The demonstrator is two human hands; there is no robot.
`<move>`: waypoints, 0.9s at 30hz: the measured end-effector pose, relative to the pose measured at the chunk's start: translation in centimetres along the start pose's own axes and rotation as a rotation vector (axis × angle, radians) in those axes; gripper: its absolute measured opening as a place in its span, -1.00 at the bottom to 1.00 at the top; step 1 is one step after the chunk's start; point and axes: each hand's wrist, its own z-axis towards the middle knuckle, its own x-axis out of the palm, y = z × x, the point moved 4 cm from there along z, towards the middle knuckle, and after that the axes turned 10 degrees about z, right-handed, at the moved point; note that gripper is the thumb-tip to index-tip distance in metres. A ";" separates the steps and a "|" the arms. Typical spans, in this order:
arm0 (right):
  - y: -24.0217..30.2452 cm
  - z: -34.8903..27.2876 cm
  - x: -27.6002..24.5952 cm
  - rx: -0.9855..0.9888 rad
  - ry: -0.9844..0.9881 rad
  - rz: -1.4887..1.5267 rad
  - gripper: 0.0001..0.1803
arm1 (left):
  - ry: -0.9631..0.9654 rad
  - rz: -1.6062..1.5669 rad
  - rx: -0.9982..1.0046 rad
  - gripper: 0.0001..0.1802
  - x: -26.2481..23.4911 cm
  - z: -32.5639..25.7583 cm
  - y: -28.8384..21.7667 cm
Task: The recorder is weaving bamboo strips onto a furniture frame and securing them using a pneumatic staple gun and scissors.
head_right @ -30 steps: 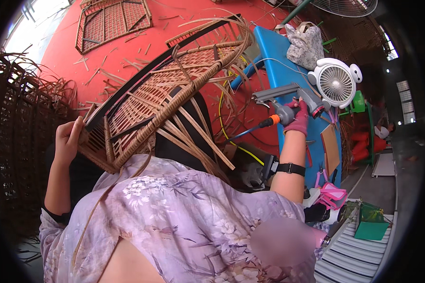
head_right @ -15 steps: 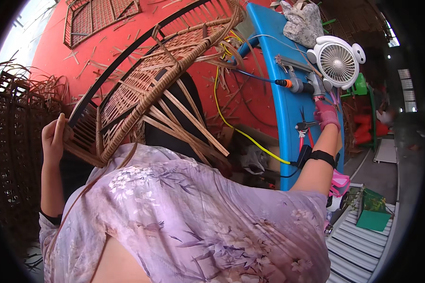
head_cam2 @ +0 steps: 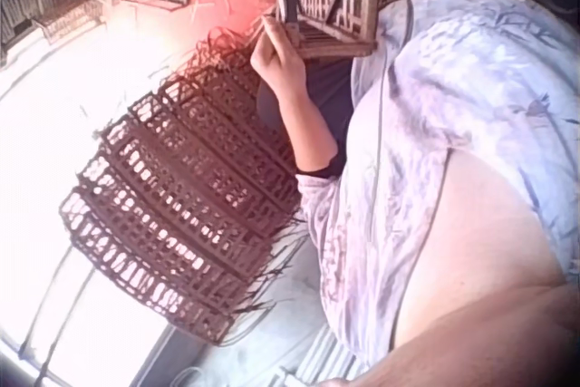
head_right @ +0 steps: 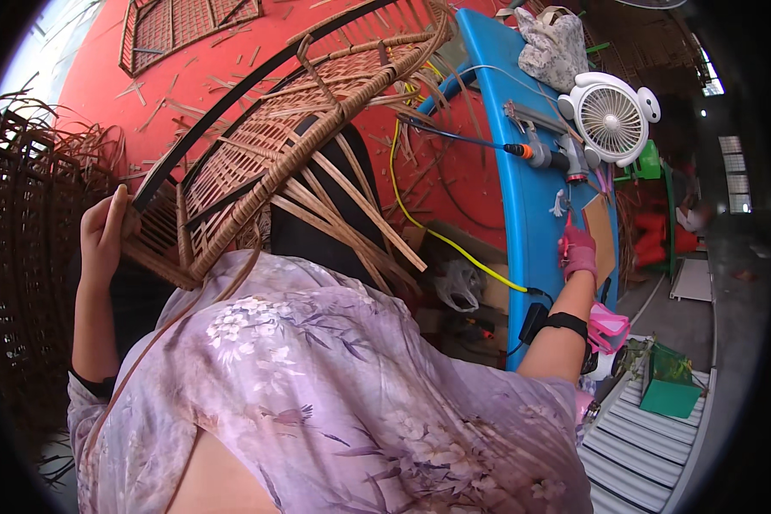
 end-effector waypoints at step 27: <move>21.0 -17.7 9.6 -0.648 0.354 -0.763 -0.86 | -0.145 -0.023 0.097 -0.74 0.0 -0.6 -1.7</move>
